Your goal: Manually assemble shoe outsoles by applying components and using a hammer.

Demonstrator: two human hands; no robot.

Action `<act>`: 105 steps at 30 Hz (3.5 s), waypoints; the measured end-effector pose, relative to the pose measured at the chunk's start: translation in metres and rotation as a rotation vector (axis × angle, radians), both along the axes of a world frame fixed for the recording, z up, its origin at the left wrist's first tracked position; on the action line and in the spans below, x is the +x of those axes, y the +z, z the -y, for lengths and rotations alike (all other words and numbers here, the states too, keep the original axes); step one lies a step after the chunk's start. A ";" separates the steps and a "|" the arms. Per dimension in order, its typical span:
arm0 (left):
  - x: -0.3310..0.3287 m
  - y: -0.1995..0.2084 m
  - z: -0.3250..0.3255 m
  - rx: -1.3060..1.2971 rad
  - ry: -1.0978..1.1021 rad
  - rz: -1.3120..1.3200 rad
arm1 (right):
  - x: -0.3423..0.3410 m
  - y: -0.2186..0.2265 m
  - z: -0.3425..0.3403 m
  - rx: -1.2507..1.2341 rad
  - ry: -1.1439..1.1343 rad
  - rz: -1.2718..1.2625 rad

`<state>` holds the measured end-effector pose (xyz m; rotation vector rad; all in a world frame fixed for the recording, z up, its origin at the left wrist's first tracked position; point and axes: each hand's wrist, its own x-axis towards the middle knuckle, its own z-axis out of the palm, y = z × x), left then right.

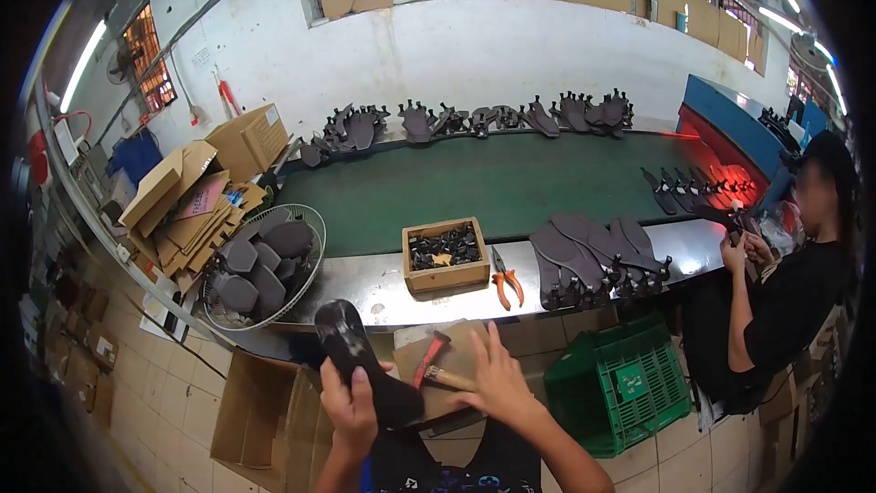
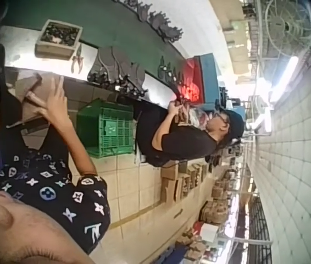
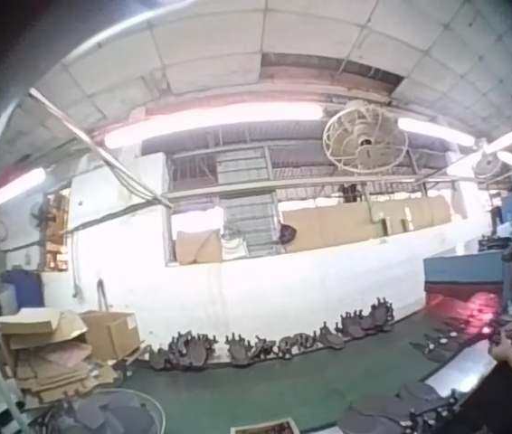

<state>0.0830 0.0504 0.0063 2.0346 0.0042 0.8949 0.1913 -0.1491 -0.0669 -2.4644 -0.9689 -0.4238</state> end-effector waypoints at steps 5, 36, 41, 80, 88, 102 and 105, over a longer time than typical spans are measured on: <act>0.016 -0.011 0.015 -0.845 -0.322 -0.240 | -0.038 -0.034 0.074 -0.012 -0.291 -0.403; 0.223 -0.010 -0.012 -0.618 -0.353 -0.256 | -0.026 0.024 0.082 0.821 -0.172 -0.572; 0.109 0.037 0.027 -0.761 -0.516 -0.269 | -0.027 0.085 0.036 1.144 0.146 -0.675; 0.108 -0.102 -0.008 -0.097 -0.192 -0.306 | 0.055 0.020 -0.028 0.475 0.106 -0.686; 0.106 -0.090 -0.009 -0.240 -0.330 -0.257 | 0.043 0.041 -0.028 0.177 0.219 -0.263; 0.112 -0.090 -0.024 -0.229 -0.488 -0.310 | -0.041 0.062 0.000 0.391 0.057 -0.277; 0.101 -0.094 -0.029 -0.184 -0.523 -0.443 | -0.044 0.086 0.007 0.321 0.068 -0.259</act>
